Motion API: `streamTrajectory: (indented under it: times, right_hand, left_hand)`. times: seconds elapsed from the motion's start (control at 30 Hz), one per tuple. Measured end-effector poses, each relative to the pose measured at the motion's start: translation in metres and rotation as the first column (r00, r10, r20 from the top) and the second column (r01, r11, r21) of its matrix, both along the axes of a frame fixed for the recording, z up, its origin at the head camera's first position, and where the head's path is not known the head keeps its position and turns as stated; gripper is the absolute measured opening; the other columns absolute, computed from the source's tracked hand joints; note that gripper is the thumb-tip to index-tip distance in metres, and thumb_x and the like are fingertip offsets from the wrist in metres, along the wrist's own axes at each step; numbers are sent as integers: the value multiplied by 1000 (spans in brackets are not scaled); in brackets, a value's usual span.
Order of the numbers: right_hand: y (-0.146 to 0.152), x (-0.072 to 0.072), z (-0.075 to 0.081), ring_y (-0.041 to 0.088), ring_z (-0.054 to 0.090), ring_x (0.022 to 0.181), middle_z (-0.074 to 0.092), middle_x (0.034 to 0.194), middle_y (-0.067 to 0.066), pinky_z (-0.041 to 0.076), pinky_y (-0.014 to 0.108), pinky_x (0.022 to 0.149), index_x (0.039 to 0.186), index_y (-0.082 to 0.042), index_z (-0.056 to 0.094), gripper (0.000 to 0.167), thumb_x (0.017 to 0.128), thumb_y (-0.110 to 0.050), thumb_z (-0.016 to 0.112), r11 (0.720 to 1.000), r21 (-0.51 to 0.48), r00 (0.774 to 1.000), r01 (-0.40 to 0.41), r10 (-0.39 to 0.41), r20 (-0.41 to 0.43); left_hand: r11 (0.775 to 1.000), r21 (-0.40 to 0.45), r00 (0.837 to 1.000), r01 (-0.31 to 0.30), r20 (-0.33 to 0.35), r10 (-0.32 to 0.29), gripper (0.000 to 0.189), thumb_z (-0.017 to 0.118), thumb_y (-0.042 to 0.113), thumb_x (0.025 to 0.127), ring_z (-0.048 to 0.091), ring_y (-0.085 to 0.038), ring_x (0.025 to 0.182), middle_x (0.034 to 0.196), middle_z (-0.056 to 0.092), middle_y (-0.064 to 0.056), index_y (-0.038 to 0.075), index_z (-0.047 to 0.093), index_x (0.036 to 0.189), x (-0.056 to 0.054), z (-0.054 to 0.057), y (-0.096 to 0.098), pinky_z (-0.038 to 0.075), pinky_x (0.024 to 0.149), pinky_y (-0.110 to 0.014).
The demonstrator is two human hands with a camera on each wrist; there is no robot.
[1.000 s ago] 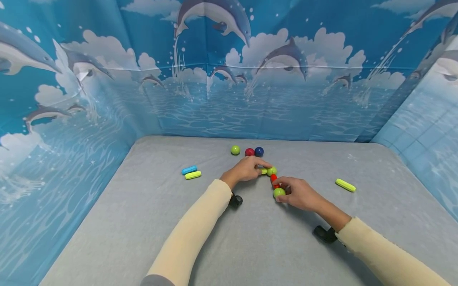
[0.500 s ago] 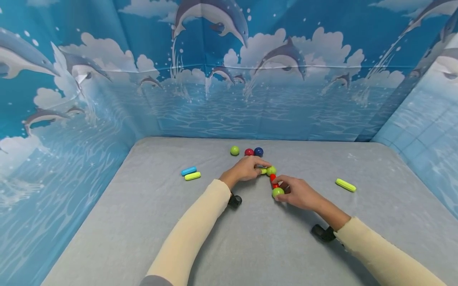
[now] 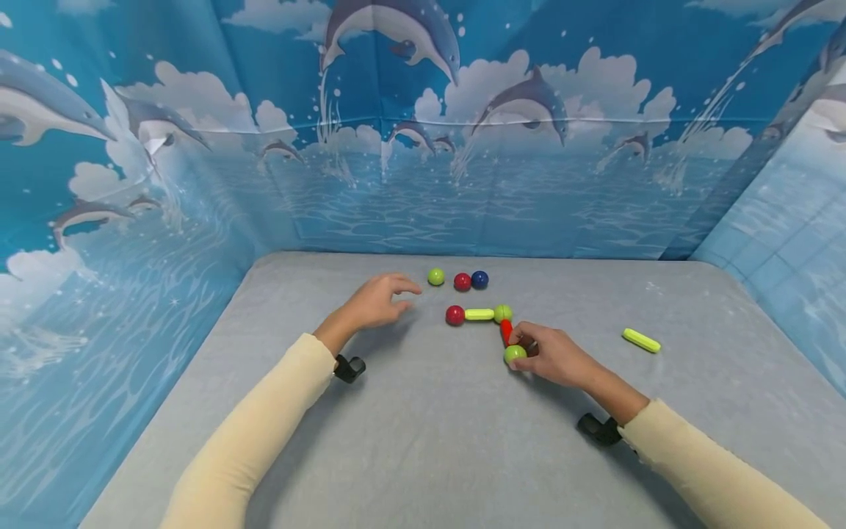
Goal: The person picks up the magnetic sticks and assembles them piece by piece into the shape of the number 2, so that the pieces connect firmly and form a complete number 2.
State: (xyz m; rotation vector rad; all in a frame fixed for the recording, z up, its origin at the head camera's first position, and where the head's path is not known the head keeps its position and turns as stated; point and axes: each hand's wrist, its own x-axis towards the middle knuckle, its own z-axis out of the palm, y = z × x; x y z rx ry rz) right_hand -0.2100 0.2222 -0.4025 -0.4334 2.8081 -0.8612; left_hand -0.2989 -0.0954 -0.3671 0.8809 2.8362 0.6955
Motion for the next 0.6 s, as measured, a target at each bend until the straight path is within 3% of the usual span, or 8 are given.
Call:
streamTrajectory:
  times: [0.3, 0.6]
  right_hand:
    - [0, -2, -1, 20, 64, 90, 70, 103, 10, 51, 29, 65, 102, -13, 60, 22, 86, -16, 76, 1000, -12, 999, -22, 21, -26]
    - [-1, 1, -1, 19, 62, 89, 68, 101, 9, 52, 30, 67, 101, -13, 61, 23, 85, -15, 77, 1000, -26, 1000, 6, -6, -5]
  left_hand:
    - [1000, 17, 1000, -18, 12, 18, 32, 59, 15, 98, 54, -35, 130, 136, 60, -12, 9, 67, 129, 22, -5, -58, 44, 107, -54]
    - [997, 0, 996, -79, -35, 79, 28, 61, 11, 96, 63, -31, 107, 120, 67, -12, 8, 70, 123, 32, -16, -78, 52, 91, -50]
